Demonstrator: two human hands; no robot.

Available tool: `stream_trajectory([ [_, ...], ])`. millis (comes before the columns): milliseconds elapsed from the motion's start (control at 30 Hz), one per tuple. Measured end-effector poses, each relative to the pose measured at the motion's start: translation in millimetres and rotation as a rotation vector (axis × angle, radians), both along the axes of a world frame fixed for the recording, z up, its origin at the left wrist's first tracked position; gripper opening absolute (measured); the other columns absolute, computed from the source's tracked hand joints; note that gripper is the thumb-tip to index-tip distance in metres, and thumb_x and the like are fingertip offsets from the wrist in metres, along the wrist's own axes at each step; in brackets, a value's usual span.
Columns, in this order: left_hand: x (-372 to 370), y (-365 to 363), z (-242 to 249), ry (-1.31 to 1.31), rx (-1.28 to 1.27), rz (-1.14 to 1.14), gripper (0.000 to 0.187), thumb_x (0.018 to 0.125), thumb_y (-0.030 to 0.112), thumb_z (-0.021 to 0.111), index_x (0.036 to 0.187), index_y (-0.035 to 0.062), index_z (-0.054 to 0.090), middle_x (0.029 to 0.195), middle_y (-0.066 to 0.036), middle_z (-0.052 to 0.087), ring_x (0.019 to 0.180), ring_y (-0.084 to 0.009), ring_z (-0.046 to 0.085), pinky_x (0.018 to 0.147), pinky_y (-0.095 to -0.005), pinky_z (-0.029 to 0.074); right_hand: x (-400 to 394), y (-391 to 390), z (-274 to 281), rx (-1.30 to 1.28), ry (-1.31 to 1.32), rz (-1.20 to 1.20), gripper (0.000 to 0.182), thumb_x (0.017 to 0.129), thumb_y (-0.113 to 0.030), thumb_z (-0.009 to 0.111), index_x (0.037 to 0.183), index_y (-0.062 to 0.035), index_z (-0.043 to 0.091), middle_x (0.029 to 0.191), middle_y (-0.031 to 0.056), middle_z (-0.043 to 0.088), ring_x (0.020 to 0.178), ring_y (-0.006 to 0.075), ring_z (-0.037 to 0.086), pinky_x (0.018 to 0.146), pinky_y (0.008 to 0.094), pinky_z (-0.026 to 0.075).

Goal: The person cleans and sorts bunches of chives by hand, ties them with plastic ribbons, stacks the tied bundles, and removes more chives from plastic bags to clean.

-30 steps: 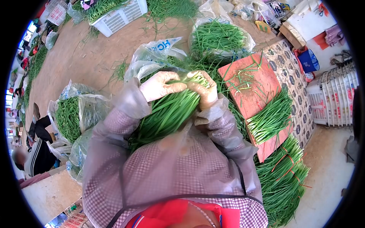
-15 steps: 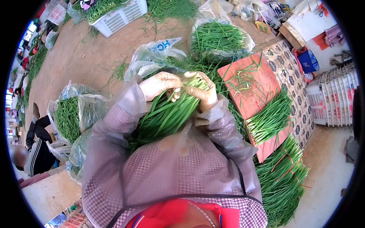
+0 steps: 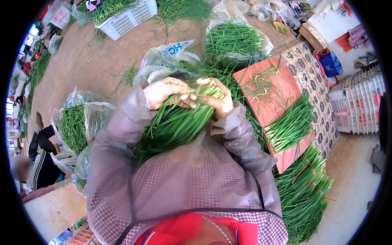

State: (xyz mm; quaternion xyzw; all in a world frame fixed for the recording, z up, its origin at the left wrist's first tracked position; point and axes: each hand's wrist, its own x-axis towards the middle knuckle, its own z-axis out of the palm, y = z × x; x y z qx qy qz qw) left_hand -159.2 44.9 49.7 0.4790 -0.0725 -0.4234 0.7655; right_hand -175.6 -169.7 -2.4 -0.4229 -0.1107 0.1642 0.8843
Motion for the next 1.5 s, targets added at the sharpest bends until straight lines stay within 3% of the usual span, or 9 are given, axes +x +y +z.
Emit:
stream_trajectory([
  [467, -6, 0, 13, 0.134, -0.128, 0.116, 0.019, 0.093, 0.014, 0.050, 0.097, -0.0039, 0.055, 0.105, -0.015, 0.059, 0.101, -0.0309, 0.061, 0.086, -0.0375, 0.051, -1, -2, -1, 0.063, 0.057, 0.028, 0.038, 0.073, 0.009, 0.064, 0.109, 0.0026, 0.057, 0.105, 0.0119, 0.064, 0.095, 0.0201, 0.061, 0.084, 0.0344, 0.049],
  [533, -5, 5, 4, 0.114, -0.164, 0.081, 0.037, 0.094, 0.013, 0.045, 0.124, -0.0087, 0.043, 0.130, -0.022, 0.047, 0.108, -0.0407, 0.055, 0.093, -0.0453, 0.047, 1, -4, -7, 0.084, 0.059, 0.079, 0.039, 0.073, 0.008, 0.064, 0.111, 0.0032, 0.056, 0.106, 0.0119, 0.064, 0.096, 0.0201, 0.061, 0.085, 0.0343, 0.049],
  [767, -12, -8, 15, 0.091, -0.091, 0.098, 0.024, 0.094, 0.018, 0.050, 0.105, -0.0033, 0.053, 0.110, -0.016, 0.058, 0.102, -0.0305, 0.060, 0.086, -0.0379, 0.051, -4, -5, -1, 0.013, 0.070, 0.033, 0.046, 0.073, 0.007, 0.066, 0.117, -0.0003, 0.057, 0.103, 0.0084, 0.065, 0.090, 0.0170, 0.062, 0.081, 0.0318, 0.050],
  [833, -10, -3, 2, -0.005, -0.116, 0.065, 0.041, 0.096, 0.022, 0.047, 0.127, -0.0048, 0.042, 0.127, -0.022, 0.051, 0.099, -0.0311, 0.062, 0.086, -0.0391, 0.051, -3, -4, -8, -0.008, 0.070, -0.016, 0.043, 0.072, 0.006, 0.066, 0.114, -0.0016, 0.059, 0.099, 0.0075, 0.065, 0.087, 0.0166, 0.062, 0.078, 0.0311, 0.050],
  [967, -2, 13, 19, -0.065, 0.085, 0.245, 0.023, 0.096, 0.026, 0.048, 0.096, 0.0032, 0.053, 0.084, -0.011, 0.064, 0.048, -0.0094, 0.050, 0.042, -0.0202, 0.039, -1, -8, -17, 0.028, 0.120, -0.203, 0.032, 0.069, 0.004, 0.066, 0.100, -0.0033, 0.064, 0.086, 0.0058, 0.065, 0.077, 0.0167, 0.061, 0.071, 0.0293, 0.049],
  [1133, 0, 88, 27, -0.279, 0.148, 0.345, 0.017, 0.095, 0.020, 0.050, 0.096, 0.0040, 0.056, 0.069, -0.002, 0.052, 0.044, -0.0020, 0.030, 0.037, -0.0162, 0.024, 14, -34, -26, 0.098, 0.068, -0.427, 0.023, 0.071, 0.001, 0.065, 0.093, -0.0001, 0.059, 0.084, 0.0088, 0.064, 0.074, 0.0182, 0.060, 0.070, 0.0316, 0.049],
  [1233, -4, 144, -10, -0.387, 0.510, 0.259, 0.023, 0.093, 0.020, 0.053, 0.104, 0.0008, 0.057, 0.076, -0.004, 0.057, 0.049, -0.0063, 0.042, 0.043, -0.0192, 0.036, 23, -60, -20, 0.185, 0.003, -0.458, 0.023, 0.073, -0.004, 0.064, 0.094, -0.0013, 0.058, 0.086, 0.0110, 0.062, 0.081, 0.0201, 0.058, 0.076, 0.0336, 0.048],
  [1333, -19, 161, -42, -0.565, 1.413, 0.093, 0.041, 0.086, 0.020, 0.061, 0.119, -0.0038, 0.054, 0.105, -0.010, 0.064, 0.090, -0.0178, 0.060, 0.084, -0.0279, 0.046, 31, -77, -11, 0.126, -0.061, -0.511, 0.023, 0.073, -0.004, 0.064, 0.095, -0.0010, 0.058, 0.084, 0.0110, 0.061, 0.077, 0.0202, 0.059, 0.072, 0.0321, 0.049],
  [1500, 6, 92, -5, -0.893, 0.608, 0.407, 0.031, 0.089, 0.005, 0.055, 0.120, 0.0009, 0.057, 0.113, -0.011, 0.062, 0.098, -0.0139, 0.057, 0.088, -0.0280, 0.045, 29, -60, 21, -0.040, -0.156, -0.396, 0.033, 0.070, -0.003, 0.068, 0.102, 0.0011, 0.059, 0.083, 0.0096, 0.063, 0.074, 0.0172, 0.059, 0.069, 0.0289, 0.049],
])
